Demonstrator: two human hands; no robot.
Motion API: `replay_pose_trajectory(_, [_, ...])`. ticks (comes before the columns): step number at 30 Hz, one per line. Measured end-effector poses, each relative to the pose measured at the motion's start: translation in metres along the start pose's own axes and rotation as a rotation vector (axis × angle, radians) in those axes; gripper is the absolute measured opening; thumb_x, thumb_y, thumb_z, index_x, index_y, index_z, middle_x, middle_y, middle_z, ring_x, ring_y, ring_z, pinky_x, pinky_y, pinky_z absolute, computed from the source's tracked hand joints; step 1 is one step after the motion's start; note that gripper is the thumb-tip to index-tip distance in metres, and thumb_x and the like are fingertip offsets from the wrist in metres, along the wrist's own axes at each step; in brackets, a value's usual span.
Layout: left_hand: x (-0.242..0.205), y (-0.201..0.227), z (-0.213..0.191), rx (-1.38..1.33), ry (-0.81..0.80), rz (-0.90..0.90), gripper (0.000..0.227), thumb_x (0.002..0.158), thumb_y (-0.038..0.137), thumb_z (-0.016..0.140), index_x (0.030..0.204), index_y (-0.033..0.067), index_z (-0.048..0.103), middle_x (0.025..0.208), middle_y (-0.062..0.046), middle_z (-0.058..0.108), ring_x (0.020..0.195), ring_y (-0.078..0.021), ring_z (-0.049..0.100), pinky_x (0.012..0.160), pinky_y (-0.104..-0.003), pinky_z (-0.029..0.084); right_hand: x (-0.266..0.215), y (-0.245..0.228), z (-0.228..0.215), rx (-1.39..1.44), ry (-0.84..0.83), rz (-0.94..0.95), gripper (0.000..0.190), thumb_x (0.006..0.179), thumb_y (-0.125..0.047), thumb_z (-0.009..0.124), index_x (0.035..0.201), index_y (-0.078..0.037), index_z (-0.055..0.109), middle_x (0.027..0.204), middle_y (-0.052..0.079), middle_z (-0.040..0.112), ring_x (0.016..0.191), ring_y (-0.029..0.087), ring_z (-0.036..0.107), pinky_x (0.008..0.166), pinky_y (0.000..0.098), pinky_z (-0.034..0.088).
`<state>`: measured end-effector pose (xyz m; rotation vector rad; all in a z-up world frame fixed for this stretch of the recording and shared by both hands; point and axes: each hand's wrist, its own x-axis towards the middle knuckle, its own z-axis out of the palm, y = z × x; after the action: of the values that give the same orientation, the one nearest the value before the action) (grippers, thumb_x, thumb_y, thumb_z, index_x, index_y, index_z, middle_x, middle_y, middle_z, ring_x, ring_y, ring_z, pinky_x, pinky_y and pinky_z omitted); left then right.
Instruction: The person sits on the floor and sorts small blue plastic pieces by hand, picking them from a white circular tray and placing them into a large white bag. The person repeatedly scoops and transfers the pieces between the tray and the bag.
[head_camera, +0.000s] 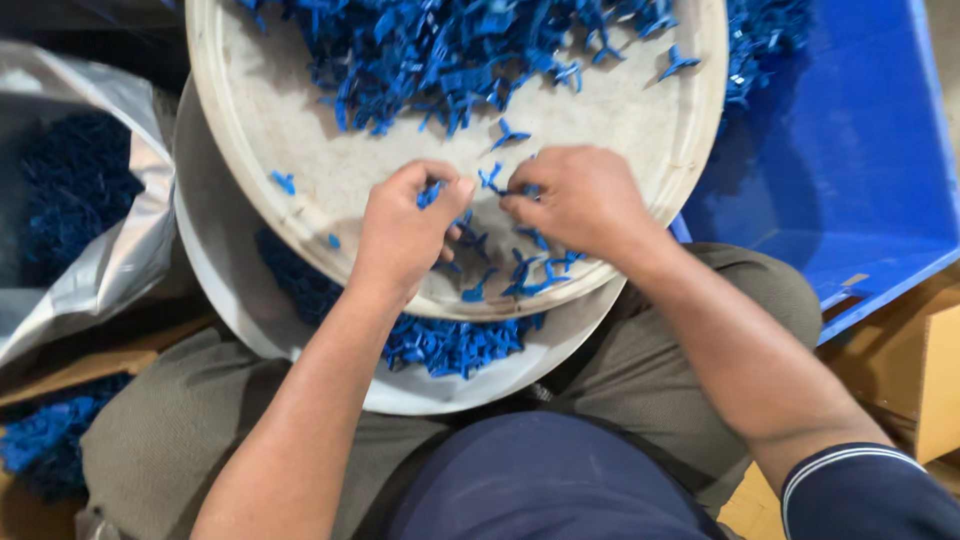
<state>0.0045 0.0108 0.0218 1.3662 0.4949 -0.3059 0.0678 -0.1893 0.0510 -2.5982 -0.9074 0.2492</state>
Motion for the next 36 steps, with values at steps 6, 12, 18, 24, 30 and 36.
replay_pose_trajectory(6, [0.007,-0.020,0.000,-0.054,-0.177,0.131,0.017,0.093,0.021,0.076,0.099,0.0051,0.075,0.079,0.003,0.068,0.065,-0.0021,0.056,0.055,-0.021,0.047,-0.009,-0.018,-0.006,0.226,0.118,-0.209,0.019,0.090,-0.030,0.075,0.092,-0.011,0.072,0.097,0.007,0.074,0.088,0.029,0.070,0.074,0.0391,0.055])
replay_pose_trajectory(12, [0.005,-0.012,-0.015,0.101,0.085,0.326,0.010,0.099,0.014,0.075,0.104,0.0056,0.071,0.078,-0.002,0.063,0.066,-0.0069,0.055,0.054,-0.025,0.044,-0.003,-0.018,-0.002,-0.005,-0.197,0.074,0.027,0.090,-0.039,0.076,0.087,-0.013,0.075,0.088,0.008,0.072,0.087,0.033,0.068,0.072,0.0464,0.053])
replay_pose_trajectory(18, [-0.015,0.015,-0.036,-0.326,0.011,0.174,0.029,0.094,0.009,0.071,0.122,0.0077,0.066,0.089,-0.005,0.071,0.069,-0.0148,0.069,0.045,-0.028,0.049,-0.001,-0.038,0.016,-0.007,0.024,-0.070,0.036,0.086,-0.043,0.071,0.102,-0.011,0.076,0.091,0.009,0.071,0.089,0.033,0.068,0.072,0.0458,0.054])
replay_pose_trajectory(24, [-0.027,0.018,-0.042,-0.254,0.060,0.230,0.035,0.087,0.006,0.075,0.121,0.0122,0.065,0.092,-0.002,0.068,0.074,-0.0128,0.070,0.047,-0.027,0.053,0.010,-0.044,0.013,-0.200,-0.399,0.049,0.029,0.086,-0.043,0.070,0.095,-0.017,0.077,0.096,0.009,0.072,0.092,0.034,0.069,0.076,0.0468,0.054])
replay_pose_trajectory(30, [-0.033,0.017,-0.050,-0.250,0.025,0.215,0.017,0.093,0.011,0.078,0.102,0.0075,0.065,0.090,-0.004,0.065,0.074,-0.0143,0.069,0.047,-0.028,0.052,0.012,-0.045,0.010,-0.117,-0.173,0.051,0.029,0.085,-0.040,0.073,0.096,-0.014,0.077,0.097,0.011,0.072,0.092,0.035,0.069,0.076,0.0479,0.053])
replay_pose_trajectory(36, [-0.031,0.015,-0.050,-0.371,-0.033,0.125,0.016,0.093,0.016,0.073,0.106,0.0093,0.065,0.090,-0.003,0.067,0.073,-0.0167,0.069,0.048,-0.030,0.054,0.009,-0.048,0.036,-0.080,-0.117,-0.009,0.019,0.080,-0.028,0.077,0.089,-0.011,0.072,0.093,0.014,0.069,0.083,0.037,0.068,0.070,0.0497,0.053])
